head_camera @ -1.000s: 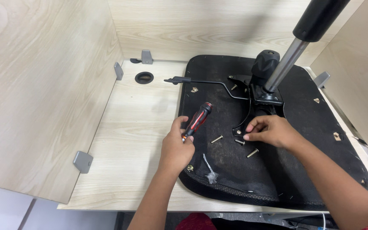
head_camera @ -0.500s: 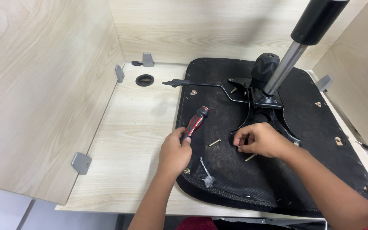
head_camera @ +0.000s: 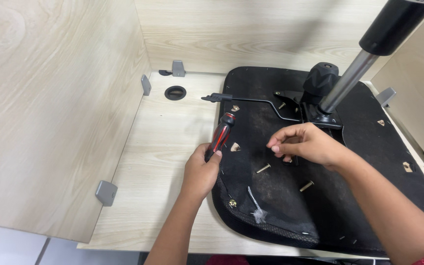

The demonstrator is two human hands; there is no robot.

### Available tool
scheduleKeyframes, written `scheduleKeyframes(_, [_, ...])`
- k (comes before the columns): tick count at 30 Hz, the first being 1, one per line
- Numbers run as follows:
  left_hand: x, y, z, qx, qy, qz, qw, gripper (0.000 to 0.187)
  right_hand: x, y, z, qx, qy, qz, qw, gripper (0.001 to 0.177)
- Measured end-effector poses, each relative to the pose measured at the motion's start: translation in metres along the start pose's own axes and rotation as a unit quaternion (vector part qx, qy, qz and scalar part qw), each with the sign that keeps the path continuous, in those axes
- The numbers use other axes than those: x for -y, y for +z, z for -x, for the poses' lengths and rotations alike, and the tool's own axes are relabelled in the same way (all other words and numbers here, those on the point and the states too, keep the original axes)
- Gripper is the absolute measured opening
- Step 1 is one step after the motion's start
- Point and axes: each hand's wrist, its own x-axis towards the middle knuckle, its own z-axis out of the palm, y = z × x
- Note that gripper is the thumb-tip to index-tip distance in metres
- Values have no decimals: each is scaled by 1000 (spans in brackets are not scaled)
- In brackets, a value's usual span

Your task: The person uses a screwdriver to tighten screws into the underside of an office chair seat. The person repeatedly positions and turns the screwdriver to secure multiple fasteners on the chair base.

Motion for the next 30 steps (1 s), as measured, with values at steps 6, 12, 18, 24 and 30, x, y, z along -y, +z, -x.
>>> scheduleKeyframes(6, [8,-8,-14,51,-76,-3,996,33,7,26,-22,-51,-4,-66,997,19])
scheduleKeyframes(12, [20,-14,-32,107,-11,117,987,39,4,46,-47,-69,52,-87,992,22])
scheduleKeyframes(18, [24,-20,-45,152,-5,105,983,41,-1,61,-66,-45,58,-2,997,21])
scheduleKeyframes(24, [24,-24,-53,171,6,108,979,38,-4,69,-77,-84,116,53,988,21])
scheduleKeyframes(30, [26,-23,-60,180,23,127,975,39,-3,73,-80,-79,93,86,989,18])
